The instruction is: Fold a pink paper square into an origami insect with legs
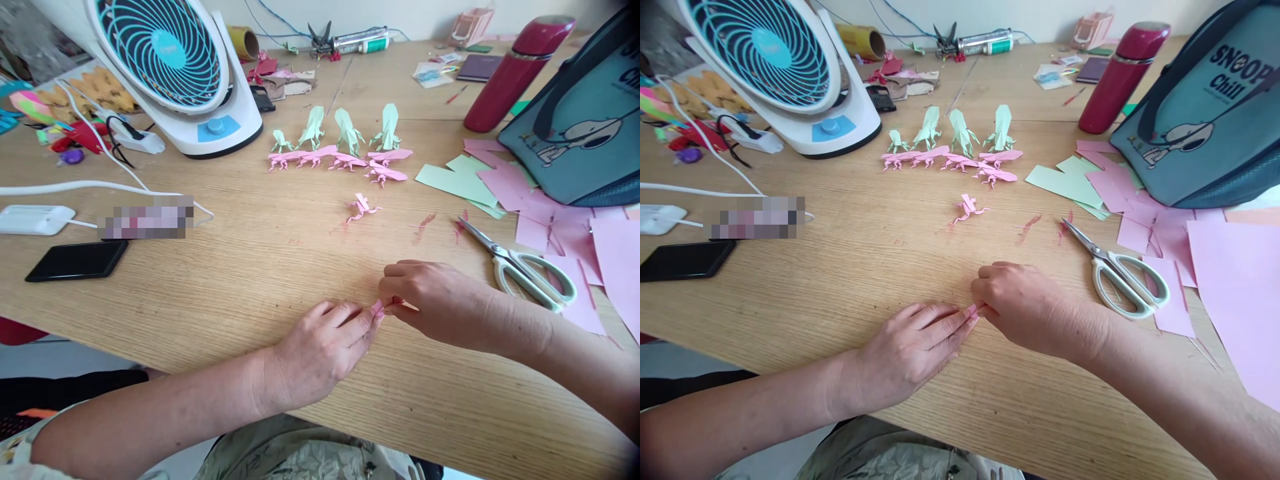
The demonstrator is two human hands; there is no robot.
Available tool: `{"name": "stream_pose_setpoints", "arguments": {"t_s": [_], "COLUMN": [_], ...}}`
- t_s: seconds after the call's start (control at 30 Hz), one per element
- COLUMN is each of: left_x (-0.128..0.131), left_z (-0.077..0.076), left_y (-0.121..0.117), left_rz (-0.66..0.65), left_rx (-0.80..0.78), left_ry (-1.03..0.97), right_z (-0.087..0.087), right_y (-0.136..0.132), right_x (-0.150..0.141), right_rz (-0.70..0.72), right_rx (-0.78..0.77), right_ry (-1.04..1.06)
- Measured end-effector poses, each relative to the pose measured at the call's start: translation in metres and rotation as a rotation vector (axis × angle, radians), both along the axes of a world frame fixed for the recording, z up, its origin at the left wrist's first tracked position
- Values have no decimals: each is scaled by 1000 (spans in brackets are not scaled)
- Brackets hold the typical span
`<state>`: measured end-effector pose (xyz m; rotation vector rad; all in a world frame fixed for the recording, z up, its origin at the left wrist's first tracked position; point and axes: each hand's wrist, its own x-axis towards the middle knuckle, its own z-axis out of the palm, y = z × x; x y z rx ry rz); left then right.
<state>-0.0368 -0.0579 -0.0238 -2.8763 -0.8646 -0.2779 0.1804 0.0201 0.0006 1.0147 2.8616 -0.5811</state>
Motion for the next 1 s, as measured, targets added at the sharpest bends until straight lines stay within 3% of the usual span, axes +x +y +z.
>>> {"name": "stream_pose_setpoints", "arguments": {"t_s": [0.2,0.47,0.8,1.0], "left_x": [6,8,9,8], "left_z": [-2,-8,-5,-4], "left_y": [-1,1,1,1], "left_rz": [56,68,63,60], "left_rx": [-7,6,-28,-7], "left_ry": [-94,-148,-171,-187], "right_z": [-11,-22,-13,-18], "right_y": [-18,-26,-24,-31], "right_x": [13,22,28,32], "right_rz": [67,85,323,346], "right_rx": [214,219,412,438], "right_ry": [155,324,300,311]}}
